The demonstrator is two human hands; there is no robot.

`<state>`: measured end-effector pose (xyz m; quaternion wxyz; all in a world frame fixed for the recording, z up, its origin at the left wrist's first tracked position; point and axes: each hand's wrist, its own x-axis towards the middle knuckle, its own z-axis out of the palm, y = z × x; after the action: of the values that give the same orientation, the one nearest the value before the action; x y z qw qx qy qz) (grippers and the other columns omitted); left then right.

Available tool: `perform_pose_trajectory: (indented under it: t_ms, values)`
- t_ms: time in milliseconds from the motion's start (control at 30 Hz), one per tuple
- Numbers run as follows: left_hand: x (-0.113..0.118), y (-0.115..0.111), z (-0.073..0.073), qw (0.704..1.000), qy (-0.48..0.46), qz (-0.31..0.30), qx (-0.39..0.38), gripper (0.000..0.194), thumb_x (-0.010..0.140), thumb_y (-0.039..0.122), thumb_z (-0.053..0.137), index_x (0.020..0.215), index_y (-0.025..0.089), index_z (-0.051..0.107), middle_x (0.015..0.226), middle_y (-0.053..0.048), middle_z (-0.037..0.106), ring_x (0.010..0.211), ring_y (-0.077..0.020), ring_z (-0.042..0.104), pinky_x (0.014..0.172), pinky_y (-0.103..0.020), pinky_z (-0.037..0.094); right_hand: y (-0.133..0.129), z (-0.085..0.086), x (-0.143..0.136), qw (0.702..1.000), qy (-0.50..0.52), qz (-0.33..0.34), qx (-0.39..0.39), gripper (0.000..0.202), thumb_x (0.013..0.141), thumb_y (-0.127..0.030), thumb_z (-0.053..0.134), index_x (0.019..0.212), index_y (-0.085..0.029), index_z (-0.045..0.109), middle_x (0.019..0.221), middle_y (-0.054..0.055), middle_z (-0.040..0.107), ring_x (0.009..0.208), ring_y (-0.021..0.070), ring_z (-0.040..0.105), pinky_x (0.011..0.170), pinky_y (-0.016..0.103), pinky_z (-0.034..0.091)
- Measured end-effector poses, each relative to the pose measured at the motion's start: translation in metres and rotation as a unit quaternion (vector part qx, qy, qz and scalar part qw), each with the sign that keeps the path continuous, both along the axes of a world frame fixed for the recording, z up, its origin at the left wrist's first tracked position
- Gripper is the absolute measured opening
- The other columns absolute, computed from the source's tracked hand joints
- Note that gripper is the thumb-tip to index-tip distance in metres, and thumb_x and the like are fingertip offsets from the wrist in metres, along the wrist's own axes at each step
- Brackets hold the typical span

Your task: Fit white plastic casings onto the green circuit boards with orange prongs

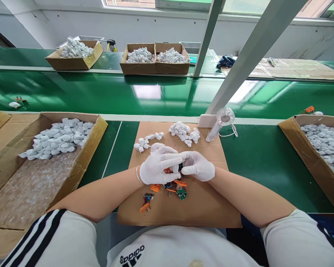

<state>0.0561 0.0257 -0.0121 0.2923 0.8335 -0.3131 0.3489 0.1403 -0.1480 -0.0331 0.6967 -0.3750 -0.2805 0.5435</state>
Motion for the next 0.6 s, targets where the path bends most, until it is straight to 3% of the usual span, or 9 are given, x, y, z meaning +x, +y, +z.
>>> perform_pose_trajectory:
  t_ms: [200, 333, 500, 600]
  values:
    - [0.0, -0.002, 0.004, 1.0, -0.001, -0.003, 0.012, 0.044, 0.078, 0.027, 0.066, 0.118, 0.024, 0.049, 0.08, 0.001, 0.072, 0.082, -0.0182, 0.063, 0.077, -0.035, 0.047, 0.001, 0.004, -0.001, 0.999, -0.031, 0.014, -0.011, 0.027, 0.066, -0.026, 0.081, 0.081, -0.011, 0.065, 0.081, 0.006, 0.066, 0.08, 0.0183, 0.061, 0.074, 0.032, 0.048]
    - [0.0, -0.004, 0.003, 1.0, 0.002, 0.011, 0.026, 0.038, 0.079, 0.03, 0.065, 0.113, 0.026, 0.051, 0.082, 0.003, 0.073, 0.083, -0.0175, 0.064, 0.077, -0.035, 0.044, 0.002, 0.008, 0.001, 0.998, -0.064, 0.025, 0.009, 0.026, 0.069, -0.031, 0.079, 0.076, -0.011, 0.064, 0.077, 0.005, 0.064, 0.077, 0.017, 0.058, 0.073, 0.03, 0.047]
    - [-0.002, -0.01, 0.0, 0.998, -0.019, 0.044, 0.035, 0.03, 0.075, 0.028, 0.07, 0.101, 0.025, 0.054, 0.08, 0.006, 0.073, 0.08, -0.0155, 0.062, 0.076, -0.035, 0.041, 0.002, 0.013, -0.002, 0.997, -0.066, 0.012, -0.033, 0.025, 0.068, -0.03, 0.078, 0.07, -0.012, 0.06, 0.067, 0.001, 0.061, 0.063, 0.0125, 0.054, 0.062, 0.026, 0.046]
    - [-0.002, -0.011, 0.0, 0.998, -0.021, 0.055, 0.029, 0.029, 0.075, 0.029, 0.07, 0.099, 0.026, 0.054, 0.08, 0.007, 0.073, 0.078, -0.0153, 0.062, 0.076, -0.035, 0.04, 0.003, 0.014, -0.004, 0.997, -0.076, 0.014, -0.029, 0.025, 0.071, -0.032, 0.076, 0.071, -0.012, 0.06, 0.069, 0.001, 0.06, 0.066, 0.0125, 0.054, 0.064, 0.026, 0.045]
